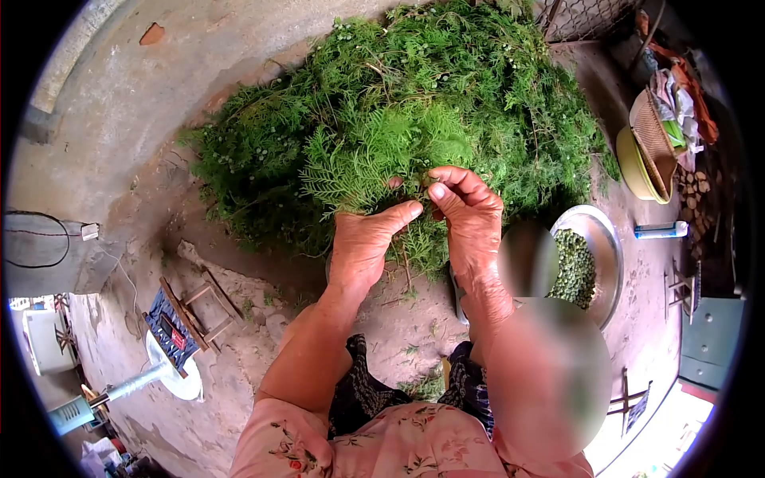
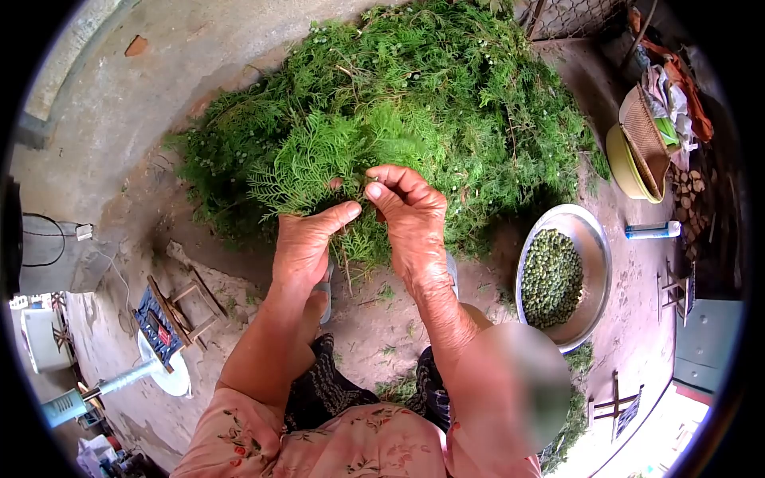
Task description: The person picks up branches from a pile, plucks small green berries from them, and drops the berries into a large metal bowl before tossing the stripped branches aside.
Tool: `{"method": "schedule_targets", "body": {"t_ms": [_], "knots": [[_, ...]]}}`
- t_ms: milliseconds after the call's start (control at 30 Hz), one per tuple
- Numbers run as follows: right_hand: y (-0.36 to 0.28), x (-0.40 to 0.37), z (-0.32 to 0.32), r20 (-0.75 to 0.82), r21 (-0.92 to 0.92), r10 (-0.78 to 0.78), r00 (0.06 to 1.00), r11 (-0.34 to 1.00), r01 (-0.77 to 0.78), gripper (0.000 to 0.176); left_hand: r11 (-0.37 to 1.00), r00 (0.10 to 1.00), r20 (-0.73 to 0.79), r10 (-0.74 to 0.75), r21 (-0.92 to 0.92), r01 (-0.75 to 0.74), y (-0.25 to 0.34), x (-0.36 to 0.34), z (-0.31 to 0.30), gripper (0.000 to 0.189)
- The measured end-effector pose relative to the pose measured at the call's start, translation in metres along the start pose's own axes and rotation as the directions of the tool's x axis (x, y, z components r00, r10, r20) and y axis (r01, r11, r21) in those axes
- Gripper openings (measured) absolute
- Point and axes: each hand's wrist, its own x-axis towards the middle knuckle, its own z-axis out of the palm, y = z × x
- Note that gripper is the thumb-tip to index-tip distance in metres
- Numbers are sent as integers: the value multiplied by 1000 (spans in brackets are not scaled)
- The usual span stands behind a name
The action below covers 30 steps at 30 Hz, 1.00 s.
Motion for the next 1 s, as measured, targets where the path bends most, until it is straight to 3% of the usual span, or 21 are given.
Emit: {"method": "schedule_targets", "body": {"t_ms": [167,367,467,533,667,733,800,867,933,1000], "knots": [[0,-2,1,28,7,27,999,1000,-28,15,998,998,-34,58,23,-57,-4,2,0,38],[8,-4,-1,80,-36,-7,997,999,9,14,1000,999,-50,21,13,-21,-5,4,-5,36],[3,-4,-3,94,41,94,991,994,-98,15,998,997,-53,-55,11,56,2,5,-8,35],[-2,-3,-4,131,291,196,972,929,-227,16,998,997,-39,-63,9,64,0,6,-9,35],[-19,3,-7,144,350,181,973,910,-221,13,1000,1000,-17,5,25,-5,-3,7,-6,34],[-19,2,-6,131,330,189,973,917,-223,12,999,999,-19,39,37,-39,-3,5,-5,34],[-13,0,-8,118,33,178,977,983,-183,12,995,999,-26,32,99,-30,-3,3,-5,34],[-11,-2,-3,126,-38,167,978,986,-163,17,993,999,-13,46,108,-45,-7,4,-6,33],[0,-1,-3,104,-208,12,995,978,10,24,991,998,1,60,117,-60,-8,4,-5,33],[3,0,-4,105,-234,16,994,972,9,26,984,999,-36,23,177,-16,-2,2,-1,32]]}}
